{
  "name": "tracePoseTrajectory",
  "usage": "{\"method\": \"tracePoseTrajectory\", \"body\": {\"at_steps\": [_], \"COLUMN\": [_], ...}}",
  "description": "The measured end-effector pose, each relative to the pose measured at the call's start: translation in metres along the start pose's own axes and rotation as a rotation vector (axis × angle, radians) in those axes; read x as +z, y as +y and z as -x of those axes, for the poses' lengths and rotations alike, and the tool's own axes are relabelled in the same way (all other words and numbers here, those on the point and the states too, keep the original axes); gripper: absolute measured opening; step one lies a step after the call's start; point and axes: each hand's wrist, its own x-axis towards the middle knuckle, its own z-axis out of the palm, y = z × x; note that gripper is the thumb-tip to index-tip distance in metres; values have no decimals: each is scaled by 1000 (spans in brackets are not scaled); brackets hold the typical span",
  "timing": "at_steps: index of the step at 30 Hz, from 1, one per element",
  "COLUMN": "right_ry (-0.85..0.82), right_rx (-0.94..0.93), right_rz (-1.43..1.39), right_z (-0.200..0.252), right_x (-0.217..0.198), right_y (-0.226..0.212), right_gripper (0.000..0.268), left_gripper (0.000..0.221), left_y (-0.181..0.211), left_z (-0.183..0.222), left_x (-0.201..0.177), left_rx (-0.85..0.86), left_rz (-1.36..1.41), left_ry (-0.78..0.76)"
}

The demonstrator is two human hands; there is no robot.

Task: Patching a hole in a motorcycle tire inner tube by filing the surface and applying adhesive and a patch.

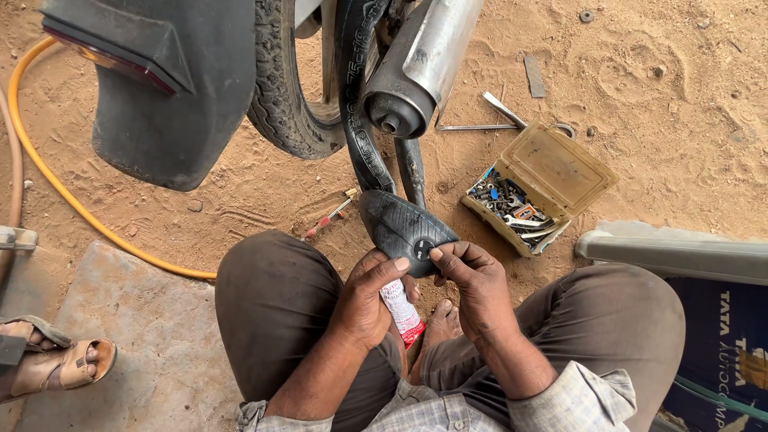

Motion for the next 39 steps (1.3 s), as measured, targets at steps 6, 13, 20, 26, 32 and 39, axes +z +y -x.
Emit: {"method": "tracePoseTrajectory", "body": {"at_steps": [6, 13, 20, 26, 32, 39], "right_ry": [15, 81, 112, 147, 128, 99], "right_rx": [-31, -92, -245, -304, -365, -867], "right_rz": [-23, -74, -124, -15, 162, 895], "right_z": [0, 0, -10, -10, -3, 16], "right_x": [3, -2, -27, -35, -30, 13], "right_y": [4, 7, 3, 9, 14, -24], "right_gripper": [12, 9, 8, 7, 7, 17], "left_gripper": [30, 28, 28, 29, 31, 41], "left_y": [-4, -1, 9, 6, 5, 1], "left_z": [-1, 0, 2, -2, -4, -5], "left_x": [-7, -8, -6, -10, -8, -1], "left_rx": [-13, 0, 1, 18, 27, -17], "left_rz": [50, 90, 128, 145, 156, 151], "left_ry": [28, 42, 33, 50, 67, 92]}}
